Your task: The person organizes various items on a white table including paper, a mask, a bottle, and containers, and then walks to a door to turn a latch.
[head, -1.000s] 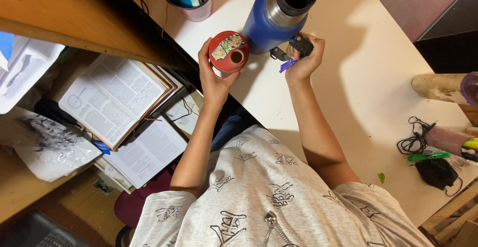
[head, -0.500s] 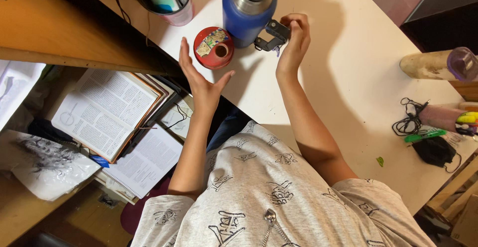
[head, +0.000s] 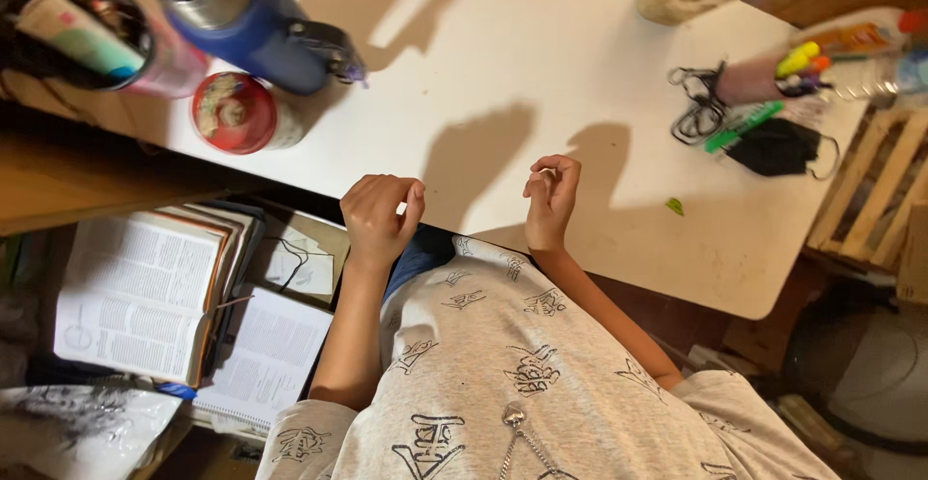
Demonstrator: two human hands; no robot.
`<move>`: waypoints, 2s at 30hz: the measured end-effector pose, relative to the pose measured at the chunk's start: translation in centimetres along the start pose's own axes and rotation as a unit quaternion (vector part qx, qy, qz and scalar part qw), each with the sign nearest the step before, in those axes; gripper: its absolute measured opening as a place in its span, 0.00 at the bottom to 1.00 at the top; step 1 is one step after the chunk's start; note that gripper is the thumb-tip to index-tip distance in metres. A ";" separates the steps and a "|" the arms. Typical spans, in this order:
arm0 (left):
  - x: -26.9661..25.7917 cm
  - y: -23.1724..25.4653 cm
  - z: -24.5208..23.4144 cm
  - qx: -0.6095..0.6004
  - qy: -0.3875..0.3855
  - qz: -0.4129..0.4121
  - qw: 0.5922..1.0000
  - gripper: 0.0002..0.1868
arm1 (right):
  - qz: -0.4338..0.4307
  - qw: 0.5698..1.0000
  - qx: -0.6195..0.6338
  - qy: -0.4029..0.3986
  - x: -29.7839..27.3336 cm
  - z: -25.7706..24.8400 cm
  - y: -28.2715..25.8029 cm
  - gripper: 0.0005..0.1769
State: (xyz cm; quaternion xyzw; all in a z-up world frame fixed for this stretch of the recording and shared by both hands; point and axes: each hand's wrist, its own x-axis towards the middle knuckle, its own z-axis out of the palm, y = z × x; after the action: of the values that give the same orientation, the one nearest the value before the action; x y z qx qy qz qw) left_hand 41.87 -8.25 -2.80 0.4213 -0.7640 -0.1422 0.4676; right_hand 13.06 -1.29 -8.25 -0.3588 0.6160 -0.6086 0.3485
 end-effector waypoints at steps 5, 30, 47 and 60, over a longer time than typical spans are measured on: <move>2.3 4.7 6.1 -0.050 -0.059 0.019 0.997 0.15 | -0.010 0.998 0.015 0.063 0.8 -6.6 -1.2 0.12; 1.7 20.5 21.2 -0.113 -0.154 0.018 0.981 0.15 | -0.006 0.986 -0.029 0.164 3.9 -29.5 -1.2 0.04; -3.8 24.1 23.2 -0.073 -0.136 0.004 0.988 0.15 | -0.045 0.847 -0.524 0.076 20.9 -45.2 6.9 0.20; -2.7 23.4 21.3 -0.112 -0.183 -0.014 0.977 0.14 | -0.010 0.938 -0.336 0.087 9.1 -40.0 -7.6 0.14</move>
State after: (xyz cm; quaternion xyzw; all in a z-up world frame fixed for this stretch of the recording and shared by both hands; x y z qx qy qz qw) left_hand 12.72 4.24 -1.24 0.3438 -0.8097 -0.3083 0.3621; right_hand -25.99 10.86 0.09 -0.4065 0.8088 -0.3986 0.1471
